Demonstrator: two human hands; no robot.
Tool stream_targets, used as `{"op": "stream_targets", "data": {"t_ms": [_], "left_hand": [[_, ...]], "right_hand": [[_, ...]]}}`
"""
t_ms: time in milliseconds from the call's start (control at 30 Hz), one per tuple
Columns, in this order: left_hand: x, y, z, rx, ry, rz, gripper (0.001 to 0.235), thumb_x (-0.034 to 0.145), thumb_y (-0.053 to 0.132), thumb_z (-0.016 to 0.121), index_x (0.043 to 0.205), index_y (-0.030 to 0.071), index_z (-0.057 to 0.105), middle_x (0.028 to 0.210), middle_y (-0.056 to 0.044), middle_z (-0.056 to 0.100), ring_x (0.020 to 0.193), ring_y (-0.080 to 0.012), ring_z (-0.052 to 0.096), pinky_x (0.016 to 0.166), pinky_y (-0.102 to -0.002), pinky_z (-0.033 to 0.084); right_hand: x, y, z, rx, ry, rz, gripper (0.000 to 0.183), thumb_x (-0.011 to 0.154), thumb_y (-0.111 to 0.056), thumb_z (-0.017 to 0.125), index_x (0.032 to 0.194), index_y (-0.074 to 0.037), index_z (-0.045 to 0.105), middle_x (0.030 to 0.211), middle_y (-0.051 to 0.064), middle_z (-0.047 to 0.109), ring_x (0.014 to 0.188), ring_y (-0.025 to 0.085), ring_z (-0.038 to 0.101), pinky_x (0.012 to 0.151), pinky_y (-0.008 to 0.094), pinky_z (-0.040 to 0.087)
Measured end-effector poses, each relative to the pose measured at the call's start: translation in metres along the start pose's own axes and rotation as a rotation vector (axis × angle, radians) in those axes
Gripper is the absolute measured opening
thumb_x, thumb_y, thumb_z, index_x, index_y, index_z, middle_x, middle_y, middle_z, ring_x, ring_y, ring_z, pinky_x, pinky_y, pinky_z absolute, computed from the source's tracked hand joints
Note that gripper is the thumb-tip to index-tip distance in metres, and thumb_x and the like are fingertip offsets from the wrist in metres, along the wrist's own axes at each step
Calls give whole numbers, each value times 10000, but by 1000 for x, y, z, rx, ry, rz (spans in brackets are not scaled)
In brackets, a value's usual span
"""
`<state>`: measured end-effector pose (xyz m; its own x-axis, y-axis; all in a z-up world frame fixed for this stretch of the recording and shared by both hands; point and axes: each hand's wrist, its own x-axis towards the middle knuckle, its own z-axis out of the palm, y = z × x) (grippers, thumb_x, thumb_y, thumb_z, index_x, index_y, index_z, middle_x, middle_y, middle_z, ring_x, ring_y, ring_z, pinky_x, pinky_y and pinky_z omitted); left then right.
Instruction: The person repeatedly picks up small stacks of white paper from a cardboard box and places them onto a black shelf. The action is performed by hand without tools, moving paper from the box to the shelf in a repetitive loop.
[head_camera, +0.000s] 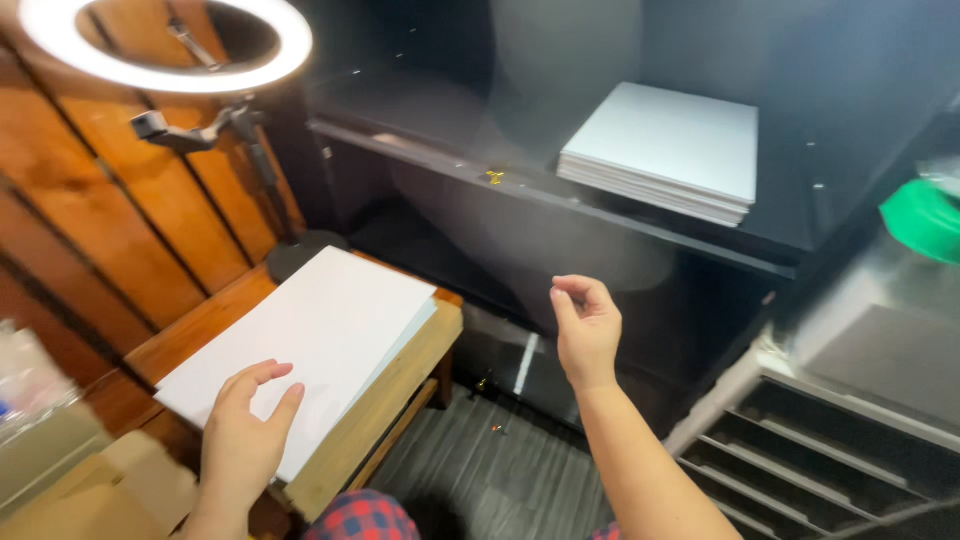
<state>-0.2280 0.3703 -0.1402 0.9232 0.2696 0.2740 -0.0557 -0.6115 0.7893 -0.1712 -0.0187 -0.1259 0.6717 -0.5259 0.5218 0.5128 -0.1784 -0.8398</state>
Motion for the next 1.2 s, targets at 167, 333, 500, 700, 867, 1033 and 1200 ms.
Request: {"op": "stream_targets", "data": {"t_ms": [167,333,500,700,867,1033,1200], "left_hand": [[-12,-44,-23,73,30,-82,314,896,264,704,1200,194,747,1383,-11,643,1272,-215,610,1139,-369,419],[-23,-50,-36,94,-21,-184,318,905,271,691,1212,204,738,1365,38,636,1220,-163,633,1074,-341,463],[-28,-40,-42,133,-101,-265,374,951,307,618,1308,242,709,1521,72,535,1411,-141,485,1104,-378,458],[-27,-72,-30,111,-58,-157,368,947,314,632,1286,204,723,1514,43,540,1444,-167,446,1185,-414,401],[-29,-85,-22,80,-12,-49,377,958,286,629,1302,153,707,1519,-42,549,1493,-226,410,1221,-446,350],[-30,-109,-11,63,91,122,356,965,260,639,1284,120,713,1471,-111,592,1483,-291,441,1209,-457,362],[-29,-118,-5,135,105,204,351,1008,283,546,1277,102,681,1471,-137,573,1472,-345,434,1203,-501,345]], "right_hand": [[-55,6,55,-9,-178,140,88,911,-65,708,977,-87,762,983,18,756,910,96,684,886,235,548],[-109,39,93,-33,-342,231,92,908,-77,716,978,-102,770,996,8,751,920,96,687,898,240,553],[-152,22,113,-81,-580,343,165,916,-108,693,1059,-115,775,984,7,737,897,112,680,828,267,598],[-191,14,131,-30,-730,396,231,930,-63,706,1141,-136,762,860,-15,674,771,99,673,783,255,581],[-211,-8,142,-27,-951,430,430,960,-159,700,1388,-190,671,927,-21,679,829,90,624,844,254,561],[-224,-5,150,-52,-1081,347,445,982,-191,669,1424,-237,643,880,-29,701,786,81,612,828,236,514],[-216,-17,148,-234,-1182,313,444,1017,-302,609,1458,-341,568,889,-35,702,787,114,631,789,275,487]]}}
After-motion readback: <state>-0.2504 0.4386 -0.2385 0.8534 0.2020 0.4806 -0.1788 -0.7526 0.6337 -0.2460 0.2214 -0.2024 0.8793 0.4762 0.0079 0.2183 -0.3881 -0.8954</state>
